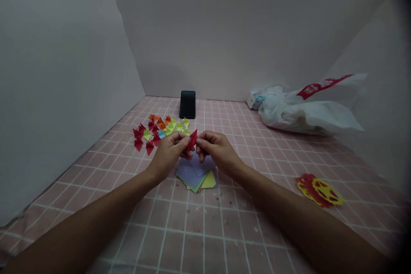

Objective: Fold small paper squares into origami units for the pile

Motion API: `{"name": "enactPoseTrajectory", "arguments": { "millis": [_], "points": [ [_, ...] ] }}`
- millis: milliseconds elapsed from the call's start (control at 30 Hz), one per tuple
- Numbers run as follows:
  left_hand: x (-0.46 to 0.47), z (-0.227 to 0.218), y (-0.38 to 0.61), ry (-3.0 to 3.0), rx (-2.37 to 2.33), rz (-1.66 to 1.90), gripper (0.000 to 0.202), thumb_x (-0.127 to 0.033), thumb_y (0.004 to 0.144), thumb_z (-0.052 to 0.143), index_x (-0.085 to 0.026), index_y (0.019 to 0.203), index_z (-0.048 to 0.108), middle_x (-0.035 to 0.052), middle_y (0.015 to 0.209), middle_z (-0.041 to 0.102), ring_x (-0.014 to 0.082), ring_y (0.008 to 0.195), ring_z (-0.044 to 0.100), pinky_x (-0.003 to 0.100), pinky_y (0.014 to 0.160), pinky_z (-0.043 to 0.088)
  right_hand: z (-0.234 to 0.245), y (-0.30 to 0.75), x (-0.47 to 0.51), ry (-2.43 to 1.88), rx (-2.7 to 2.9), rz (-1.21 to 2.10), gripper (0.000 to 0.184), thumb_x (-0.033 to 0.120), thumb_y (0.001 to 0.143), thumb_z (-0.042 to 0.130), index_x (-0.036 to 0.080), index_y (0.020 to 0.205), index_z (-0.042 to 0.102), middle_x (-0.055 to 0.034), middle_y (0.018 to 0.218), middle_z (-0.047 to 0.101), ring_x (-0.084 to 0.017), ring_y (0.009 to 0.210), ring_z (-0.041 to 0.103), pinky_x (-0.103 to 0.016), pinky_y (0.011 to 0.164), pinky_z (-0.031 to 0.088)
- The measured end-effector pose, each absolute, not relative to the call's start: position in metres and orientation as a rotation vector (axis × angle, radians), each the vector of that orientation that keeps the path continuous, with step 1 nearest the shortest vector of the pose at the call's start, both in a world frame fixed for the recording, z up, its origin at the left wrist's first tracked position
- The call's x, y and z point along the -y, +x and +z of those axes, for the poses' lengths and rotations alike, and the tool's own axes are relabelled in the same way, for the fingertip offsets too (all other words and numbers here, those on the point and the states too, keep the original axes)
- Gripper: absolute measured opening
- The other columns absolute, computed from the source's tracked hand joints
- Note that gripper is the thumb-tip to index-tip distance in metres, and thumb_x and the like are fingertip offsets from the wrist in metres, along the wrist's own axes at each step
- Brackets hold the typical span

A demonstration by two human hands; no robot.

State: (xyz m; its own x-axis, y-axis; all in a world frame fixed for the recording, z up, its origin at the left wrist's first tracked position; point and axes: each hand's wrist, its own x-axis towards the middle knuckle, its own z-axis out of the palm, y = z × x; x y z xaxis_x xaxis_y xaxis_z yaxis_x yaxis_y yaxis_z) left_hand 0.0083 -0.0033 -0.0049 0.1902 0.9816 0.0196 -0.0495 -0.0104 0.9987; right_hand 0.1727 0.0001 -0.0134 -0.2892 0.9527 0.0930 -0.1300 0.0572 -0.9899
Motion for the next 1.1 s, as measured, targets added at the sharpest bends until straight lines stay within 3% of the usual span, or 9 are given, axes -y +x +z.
{"name": "enactPoseTrajectory", "arguments": {
  "millis": [500,767,1100],
  "points": [
    [0.007,-0.005,0.009,1.423,-1.041,1.114,0.025,-0.038,0.083,0.068,-0.016,0.074,0.061,0.0005,0.067,0.065,0.0104,0.054,0.061,0.022,0.053,0.051,-0.012,0.17,0.006,-1.118,1.53,1.131,0.023,0.032,0.085,0.058,0.02,0.066,0.051,0.0041,0.054,0.054,-0.009,0.04,0.048,-0.022,0.041,0.036],
    [0.015,-0.021,0.018,1.429,-1.042,1.159,0.021,-0.039,0.089,0.058,-0.019,0.086,0.055,-0.0038,0.061,0.059,0.0118,0.051,0.059,0.023,0.05,0.048,-0.022,0.158,0.017,-1.171,1.553,0.789,0.021,0.027,0.085,0.056,0.02,0.066,0.052,0.0004,0.062,0.057,-0.012,0.056,0.05,-0.024,0.051,0.036],
    [0.013,-0.026,0.015,1.546,-1.119,1.145,0.021,-0.039,0.094,0.05,-0.02,0.088,0.052,-0.0074,0.057,0.046,0.0087,0.043,0.042,0.021,0.043,0.033,-0.025,0.161,0.011,-0.974,1.359,1.268,0.024,0.042,0.086,0.061,0.02,0.079,0.053,0.0058,0.059,0.055,-0.009,0.044,0.05,-0.022,0.044,0.039]
  ]
}}
